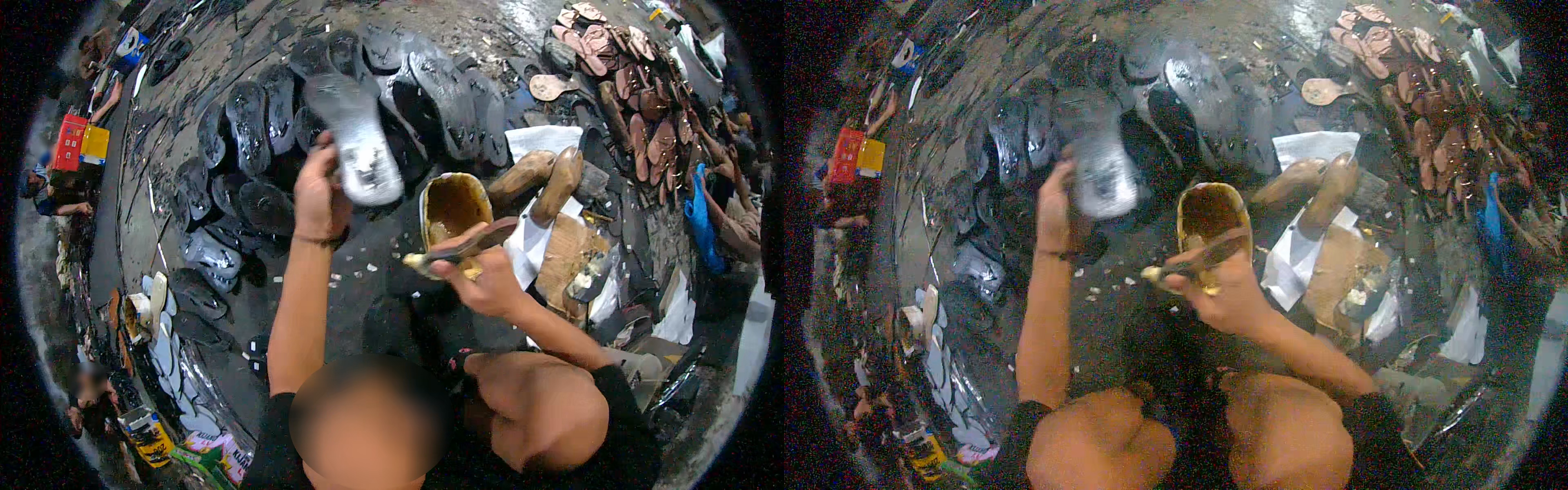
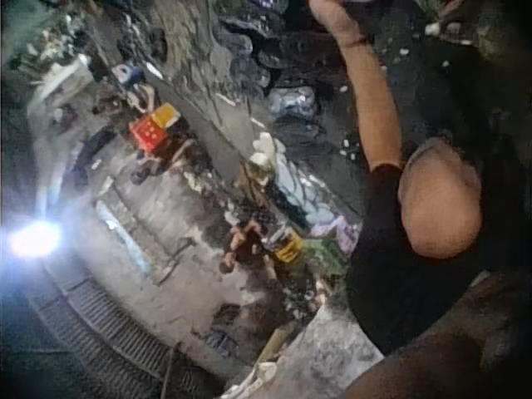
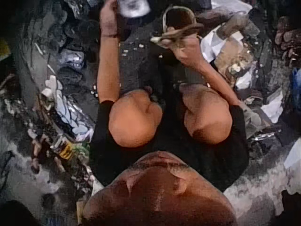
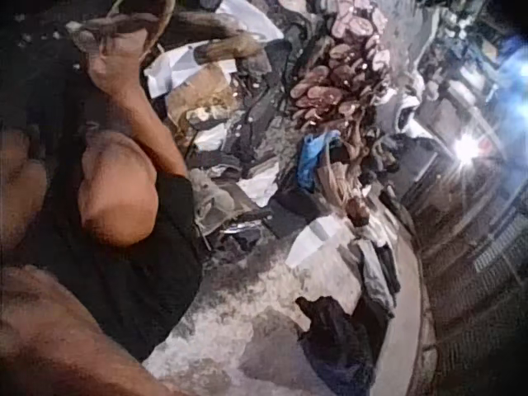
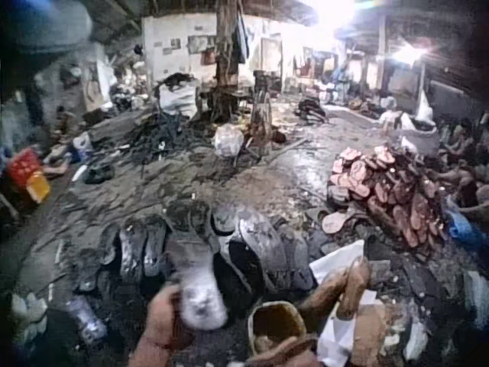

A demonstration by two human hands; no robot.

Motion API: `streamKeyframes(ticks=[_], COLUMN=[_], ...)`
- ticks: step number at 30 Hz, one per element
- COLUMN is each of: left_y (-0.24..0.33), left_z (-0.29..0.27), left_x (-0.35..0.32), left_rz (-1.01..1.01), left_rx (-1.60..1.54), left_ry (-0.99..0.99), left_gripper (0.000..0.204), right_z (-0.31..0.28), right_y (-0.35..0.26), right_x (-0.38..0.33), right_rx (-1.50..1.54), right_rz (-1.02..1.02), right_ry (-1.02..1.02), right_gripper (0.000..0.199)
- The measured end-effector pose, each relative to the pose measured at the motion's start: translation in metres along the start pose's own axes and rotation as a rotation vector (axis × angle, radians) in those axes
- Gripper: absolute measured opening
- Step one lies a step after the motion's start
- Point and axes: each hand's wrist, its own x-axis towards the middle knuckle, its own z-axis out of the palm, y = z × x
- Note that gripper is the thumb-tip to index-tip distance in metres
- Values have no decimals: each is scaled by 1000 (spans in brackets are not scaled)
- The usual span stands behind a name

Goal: The person sits on the floor and applies a brown adhesive to the soles of black sandals using a brush. They repeatedly dip the brush into a container and spread the glue across the sole surface, then place the treated sandal back among others on the floor.

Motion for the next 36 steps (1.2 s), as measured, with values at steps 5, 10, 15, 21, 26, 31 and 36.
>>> streamKeyframes(ticks=[5, 10, 15, 21, 26, 31, 36], left_y=[-75, -107, -94, -66, -98, -80, -21], left_z=[48, -10, -70, -168, -213, -238, -126], left_x=[90, 18, -195, -357, -395, -440, -400], left_rz=[-111, 156, 179, 243, 62, 147, 127], left_rx=[-19, 622, 901, 1404, 1284, 792, 1016], left_ry=[124, 108, 428, 1267, 1558, 1287, 911], left_gripper=[38, 24, 25, 33, 51, 34, 29], right_z=[-23, -23, 2, -23, -28, -36, -42], right_y=[12, 62, 137, 93, 32, 35, 66], right_x=[-47, -38, -8, -36, -44, -53, -69], right_rx=[66, -213, -1036, -758, -684, -479, -579], right_rz=[501, 490, 277, 395, 600, 499, 640], right_ry=[120, 268, -81, -160, -242, -169, -264], right_gripper=[22, 26, 38, 39, 36, 39, 43])
